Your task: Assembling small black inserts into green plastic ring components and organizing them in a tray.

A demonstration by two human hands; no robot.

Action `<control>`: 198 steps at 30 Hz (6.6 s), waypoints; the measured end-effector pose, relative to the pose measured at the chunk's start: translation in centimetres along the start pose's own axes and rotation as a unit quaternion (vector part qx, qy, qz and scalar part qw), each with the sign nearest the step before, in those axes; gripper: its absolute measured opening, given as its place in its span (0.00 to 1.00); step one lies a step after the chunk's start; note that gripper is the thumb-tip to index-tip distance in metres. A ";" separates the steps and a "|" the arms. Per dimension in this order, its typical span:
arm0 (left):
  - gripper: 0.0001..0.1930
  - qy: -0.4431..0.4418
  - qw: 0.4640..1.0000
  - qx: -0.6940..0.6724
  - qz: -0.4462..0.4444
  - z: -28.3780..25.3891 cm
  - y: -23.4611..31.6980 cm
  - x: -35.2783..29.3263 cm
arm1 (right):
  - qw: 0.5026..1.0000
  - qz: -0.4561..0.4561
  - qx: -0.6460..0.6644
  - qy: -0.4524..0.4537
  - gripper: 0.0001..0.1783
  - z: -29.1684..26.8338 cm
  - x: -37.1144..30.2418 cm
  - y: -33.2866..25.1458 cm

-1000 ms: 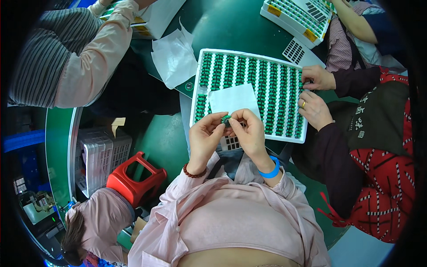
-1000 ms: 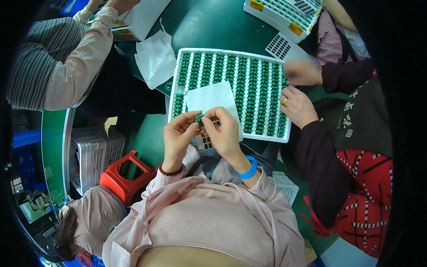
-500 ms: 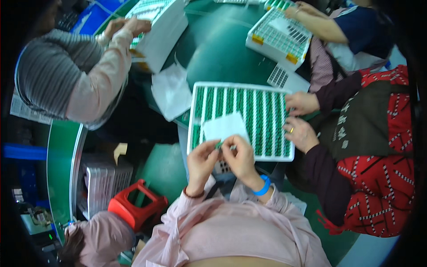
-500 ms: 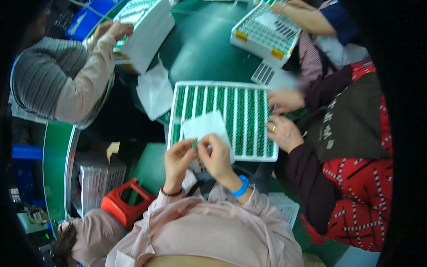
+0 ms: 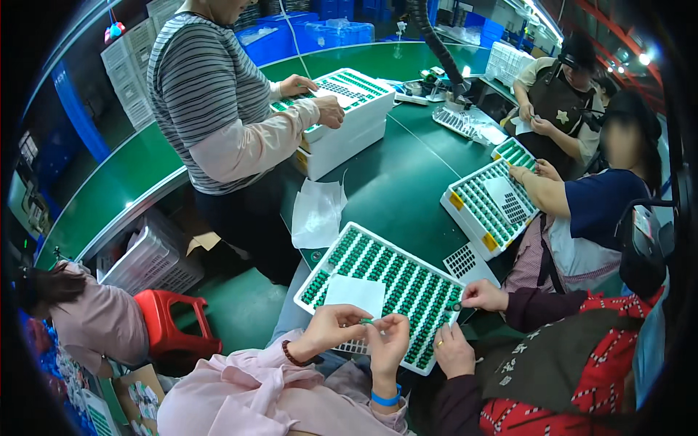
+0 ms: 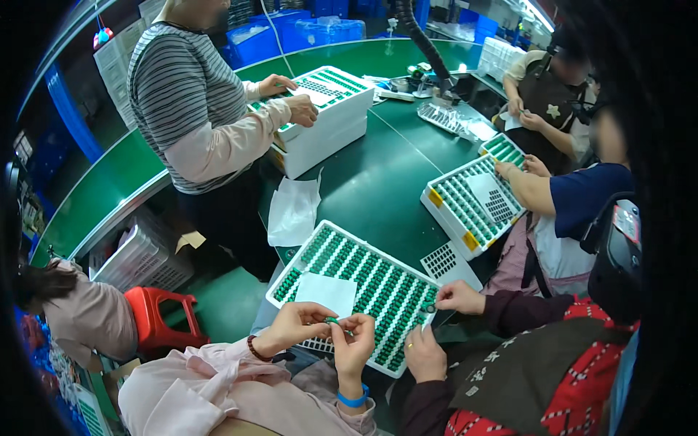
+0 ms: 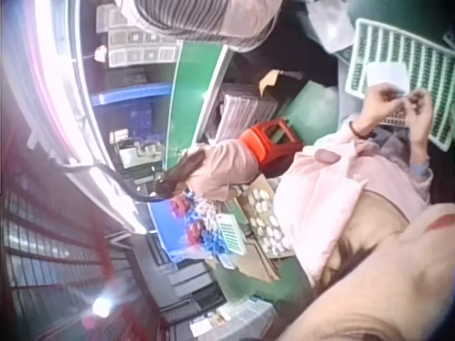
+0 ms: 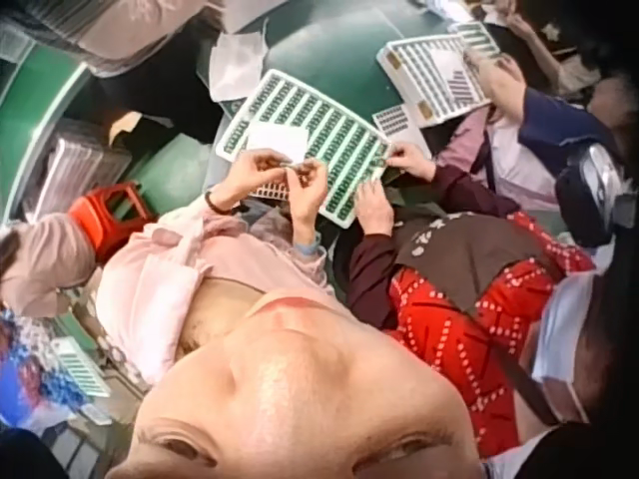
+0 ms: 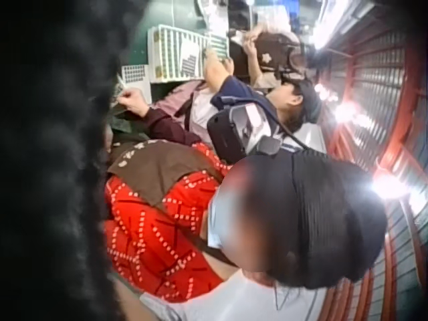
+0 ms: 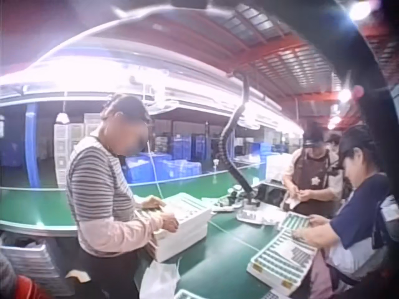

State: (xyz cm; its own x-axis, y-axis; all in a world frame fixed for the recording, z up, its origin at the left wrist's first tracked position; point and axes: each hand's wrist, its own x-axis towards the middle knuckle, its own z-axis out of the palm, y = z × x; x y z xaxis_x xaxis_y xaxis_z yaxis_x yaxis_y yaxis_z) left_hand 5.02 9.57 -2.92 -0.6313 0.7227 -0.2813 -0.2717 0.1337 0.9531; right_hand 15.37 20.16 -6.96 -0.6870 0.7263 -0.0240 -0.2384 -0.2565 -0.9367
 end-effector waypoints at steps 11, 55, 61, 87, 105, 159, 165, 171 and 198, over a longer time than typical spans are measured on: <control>0.11 -0.060 0.992 0.114 -0.013 2.3 -0.7 2.6 | 0.994 0.074 0.043 0.072 0.10 -2.4 0.9 -1.3; 0.04 0.098 0.739 0.537 0.395 -10.4 0.4 10.0 | 0.940 -0.101 -0.324 -0.029 0.14 4.2 -0.3 -0.6; 0.13 0.076 0.737 0.549 0.388 -10.4 -0.9 8.9 | 0.877 -0.188 -0.433 -0.088 0.12 5.3 0.0 1.6; 0.04 0.103 0.933 0.265 0.222 -10.2 2.2 8.0 | 0.880 -0.139 -0.449 -0.073 0.09 5.4 0.5 2.4; 0.05 0.035 0.983 -0.170 -0.053 -6.1 -2.5 1.3 | 0.996 0.083 -0.022 -0.025 0.04 5.3 0.7 1.1; 0.04 0.049 0.704 0.561 0.433 -10.1 1.3 11.5 | 0.963 -0.038 -0.264 -0.034 0.10 3.6 0.8 2.0; 0.04 0.061 0.719 0.580 0.378 -10.1 0.7 10.9 | 0.964 -0.047 -0.260 -0.036 0.09 3.7 0.4 2.1; 0.02 0.015 0.713 0.583 0.388 -10.6 1.0 11.2 | 0.963 -0.063 -0.258 -0.044 0.09 3.0 0.3 2.4; 0.06 0.073 0.754 0.534 0.376 -11.1 -0.2 14.5 | 0.918 -0.089 -0.375 -0.090 0.08 2.5 1.1 4.1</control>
State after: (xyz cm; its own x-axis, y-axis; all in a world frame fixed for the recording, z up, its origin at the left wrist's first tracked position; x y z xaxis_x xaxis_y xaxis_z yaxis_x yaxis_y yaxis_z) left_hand -12.10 12.48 -8.39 -0.4091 0.7952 0.4474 0.8934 0.2495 0.3735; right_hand 11.90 18.32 -9.98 -0.8015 0.5796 0.1469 0.1365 0.4165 -0.8988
